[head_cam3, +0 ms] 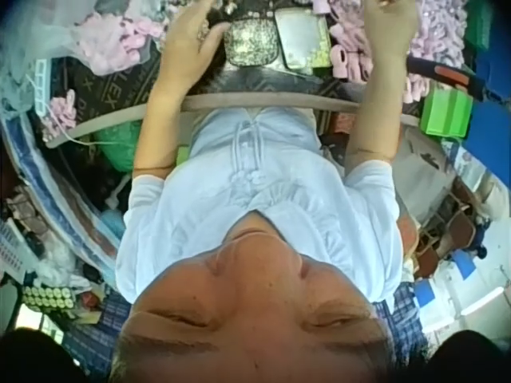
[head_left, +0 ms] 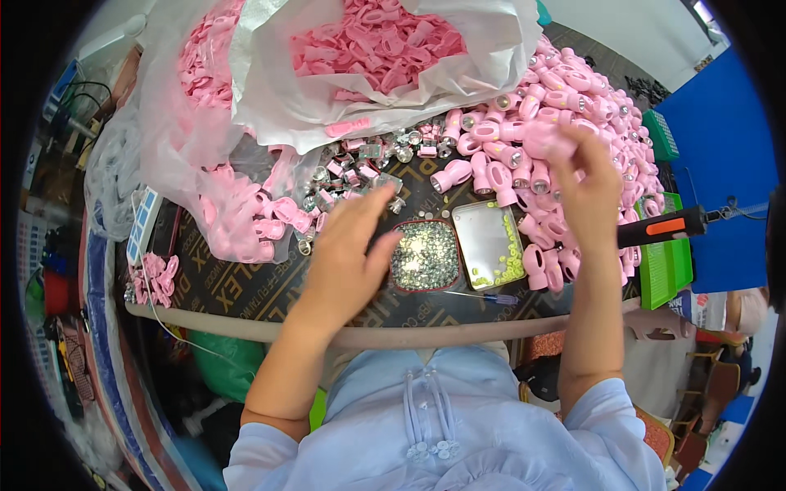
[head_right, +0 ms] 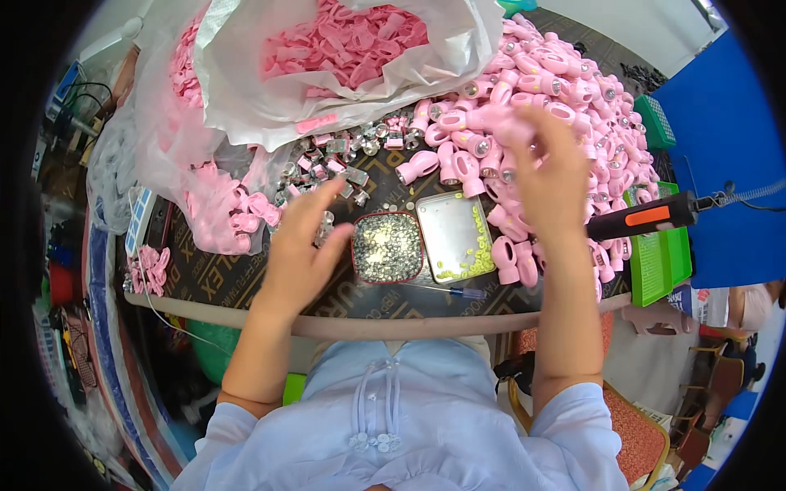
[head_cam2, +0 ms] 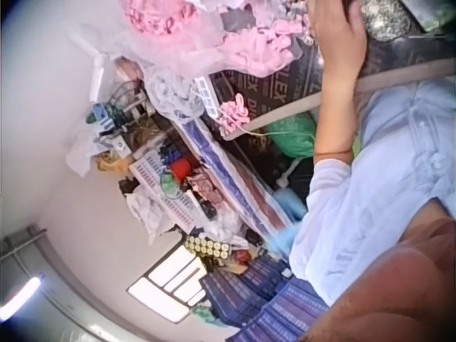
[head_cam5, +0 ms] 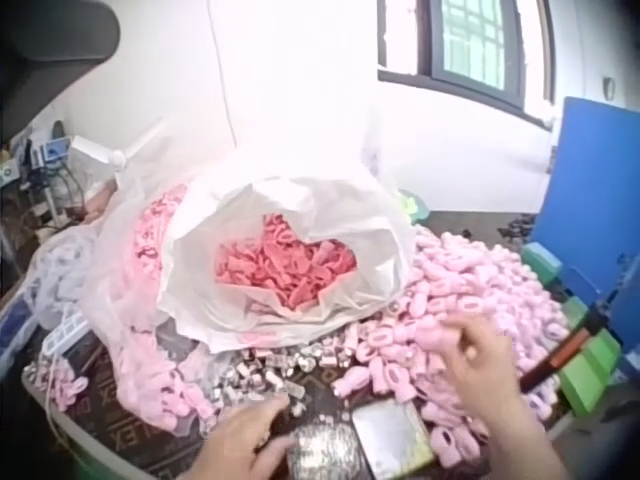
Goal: Assembling small pink plastic toy parts by inserting metal components and pink strips.
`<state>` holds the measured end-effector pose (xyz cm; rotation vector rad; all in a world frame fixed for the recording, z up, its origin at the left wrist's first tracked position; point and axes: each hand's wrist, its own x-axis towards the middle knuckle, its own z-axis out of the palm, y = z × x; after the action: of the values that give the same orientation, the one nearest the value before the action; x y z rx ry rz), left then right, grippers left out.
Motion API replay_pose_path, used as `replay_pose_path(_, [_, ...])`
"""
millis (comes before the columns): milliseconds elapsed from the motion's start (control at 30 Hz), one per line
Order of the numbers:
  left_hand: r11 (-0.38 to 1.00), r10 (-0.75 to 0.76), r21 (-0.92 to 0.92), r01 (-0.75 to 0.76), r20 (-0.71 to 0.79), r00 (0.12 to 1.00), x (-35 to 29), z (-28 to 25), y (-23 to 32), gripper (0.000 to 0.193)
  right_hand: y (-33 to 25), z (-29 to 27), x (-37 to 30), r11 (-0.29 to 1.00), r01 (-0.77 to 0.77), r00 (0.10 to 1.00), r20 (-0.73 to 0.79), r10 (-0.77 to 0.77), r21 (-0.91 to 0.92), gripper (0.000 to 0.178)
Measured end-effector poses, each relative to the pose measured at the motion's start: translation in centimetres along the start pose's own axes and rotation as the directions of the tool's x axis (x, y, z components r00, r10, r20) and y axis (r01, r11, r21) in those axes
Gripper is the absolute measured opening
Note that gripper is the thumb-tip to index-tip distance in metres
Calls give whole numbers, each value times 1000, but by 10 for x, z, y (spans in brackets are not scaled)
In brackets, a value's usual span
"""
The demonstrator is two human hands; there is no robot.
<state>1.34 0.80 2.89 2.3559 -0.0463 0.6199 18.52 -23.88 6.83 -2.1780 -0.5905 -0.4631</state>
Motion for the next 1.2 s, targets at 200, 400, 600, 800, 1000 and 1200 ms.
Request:
replay_pose_path(200, [954, -5, 299, 29, -79, 997, 3, -20, -31, 29, 51, -10, 58, 956, 194, 980, -6, -200, -220, 12])
replay_pose_path(400, [966, 38, 254, -57, 78, 996, 3, -15, -25, 36, 65, 12, 65, 750, 433, 890, 103, -445, -500, 13])
replay_pose_path(600, [920, 198, 335, -204, 53, 979, 36, 14, -37, 29, 31, 21, 43, 675, 384, 899, 86, -430, -630, 16])
replay_pose_path(800, [838, 125, 437, -327, 430, 894, 67, 31, -47, 27, -18, 37, 2, 873, 447, 893, 155, -423, -195, 21])
replay_pose_path(1000, [767, -271, -517, 381, 277, 922, 68, 4, -54, 26, -32, 47, -30, 922, -52, 899, 419, -124, 383, 28])
replay_pose_path(1200, [404, -232, -766, 501, 444, 865, 53, -8, -41, 33, -64, 65, -29, 844, 375, 860, 197, -471, 383, 43])
